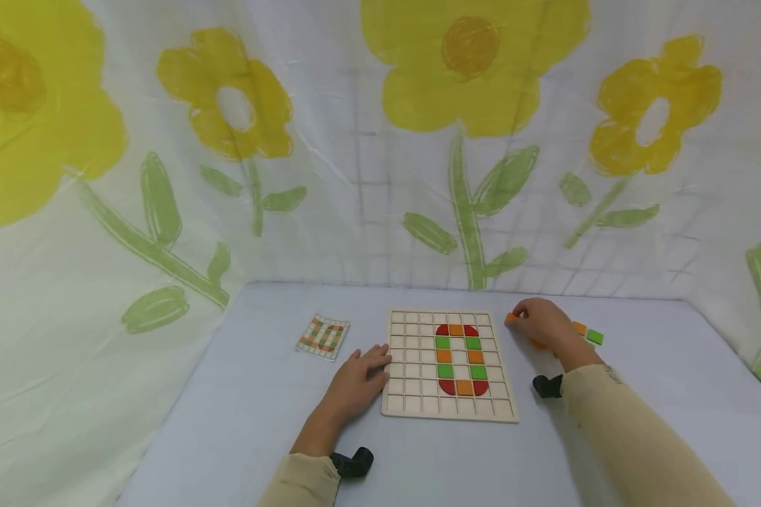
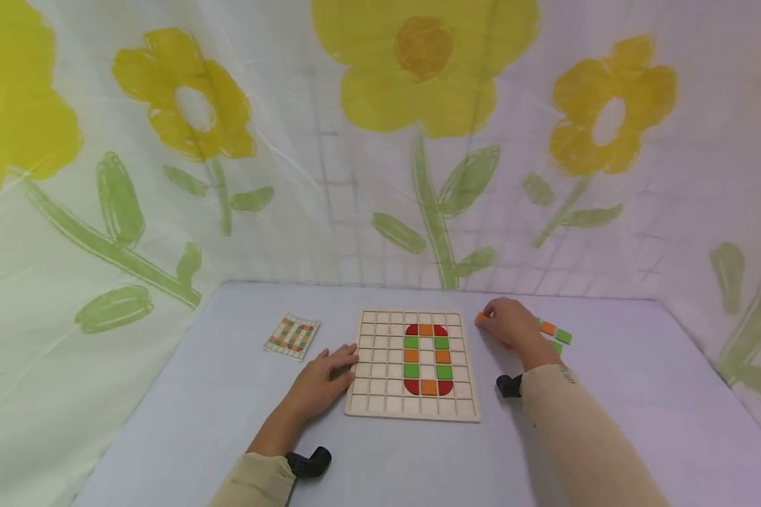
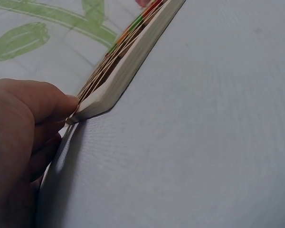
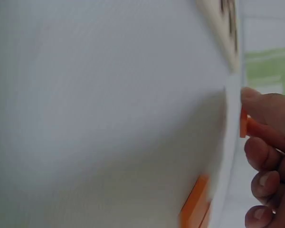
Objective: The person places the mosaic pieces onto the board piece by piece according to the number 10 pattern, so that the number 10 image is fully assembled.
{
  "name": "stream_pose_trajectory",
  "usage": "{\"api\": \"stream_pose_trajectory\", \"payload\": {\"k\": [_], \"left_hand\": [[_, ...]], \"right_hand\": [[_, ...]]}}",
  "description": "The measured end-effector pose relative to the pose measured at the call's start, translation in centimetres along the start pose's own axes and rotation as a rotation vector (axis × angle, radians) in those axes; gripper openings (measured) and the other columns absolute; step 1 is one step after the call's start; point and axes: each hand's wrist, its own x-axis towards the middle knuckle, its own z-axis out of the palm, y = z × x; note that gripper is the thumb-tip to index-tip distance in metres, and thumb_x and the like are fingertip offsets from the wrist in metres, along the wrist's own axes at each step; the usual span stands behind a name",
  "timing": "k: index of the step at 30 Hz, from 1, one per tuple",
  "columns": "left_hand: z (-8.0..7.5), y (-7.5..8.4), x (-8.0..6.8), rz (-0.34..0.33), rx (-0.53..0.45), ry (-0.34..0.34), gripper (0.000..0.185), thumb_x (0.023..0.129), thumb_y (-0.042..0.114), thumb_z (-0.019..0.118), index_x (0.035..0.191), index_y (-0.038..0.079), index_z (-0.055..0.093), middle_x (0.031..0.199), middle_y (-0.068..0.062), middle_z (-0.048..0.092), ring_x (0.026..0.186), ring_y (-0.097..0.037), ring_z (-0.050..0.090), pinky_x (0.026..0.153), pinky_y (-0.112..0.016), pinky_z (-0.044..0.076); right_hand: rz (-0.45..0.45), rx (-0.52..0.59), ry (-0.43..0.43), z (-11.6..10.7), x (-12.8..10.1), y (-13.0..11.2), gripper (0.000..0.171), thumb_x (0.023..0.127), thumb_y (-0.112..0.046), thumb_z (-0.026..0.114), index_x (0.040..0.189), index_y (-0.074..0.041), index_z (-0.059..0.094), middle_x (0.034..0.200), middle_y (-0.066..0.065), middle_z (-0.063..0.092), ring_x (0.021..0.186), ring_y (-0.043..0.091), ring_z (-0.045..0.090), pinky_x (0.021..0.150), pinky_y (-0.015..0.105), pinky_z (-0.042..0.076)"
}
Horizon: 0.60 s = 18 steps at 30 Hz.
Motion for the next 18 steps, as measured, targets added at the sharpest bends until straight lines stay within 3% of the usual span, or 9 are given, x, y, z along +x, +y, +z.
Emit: {"api": "stream_pose_trajectory", "payload": {"k": [3,10,14,18], "left_hand": [[0.1,0.0,0.0,0.003,0.001,0.005,0.036,0.096,0.020,0.060,0.130,0.008,0.064,0.148,0.000,0.050,0.141,-0.020,0.043,0.125,-0.046,0.019],[-0.3,-0.2,0.0,-0.011,0.000,0.003,0.036,0.096,0.021,0.060,0.131,0.010,0.064,0.149,0.002,0.049,0.142,-0.018,0.042,0.125,-0.045,0.018],[-0.1,-0.2,0.0,-0.006,-0.011,-0.009,0.036,0.096,0.021,0.061,0.131,0.010,0.064,0.149,0.003,0.049,0.142,-0.018,0.042,0.125,-0.045,0.019],[-0.1,-0.1,-0.1,0.013,-0.008,-0.007,0.036,0.096,0.020,0.062,0.130,0.009,0.065,0.148,0.001,0.051,0.141,-0.019,0.043,0.124,-0.047,0.021]], "right_hand": [[-0.052,0.029,0.020,0.4,0.5,-2.9,0.039,0.094,-0.034,0.065,0.118,-0.003,0.068,0.098,0.012,0.064,0.079,0.023,0.054,0.061,0.032,0.047],[-0.300,0.061,-0.020,3.3,1.8,-12.8,0.035,0.094,-0.031,0.067,0.119,-0.006,0.069,0.090,0.004,0.065,0.070,0.016,0.054,0.061,0.030,0.047],[-0.306,0.043,-0.058,5.3,2.3,-16.4,0.033,0.092,-0.031,0.070,0.117,-0.009,0.070,0.094,0.001,0.067,0.073,0.014,0.056,0.066,0.030,0.050],[-0.290,0.010,-0.062,6.5,2.5,-17.9,0.031,0.090,-0.032,0.072,0.113,-0.010,0.071,0.106,0.002,0.069,0.083,0.015,0.061,0.075,0.034,0.055]]}}
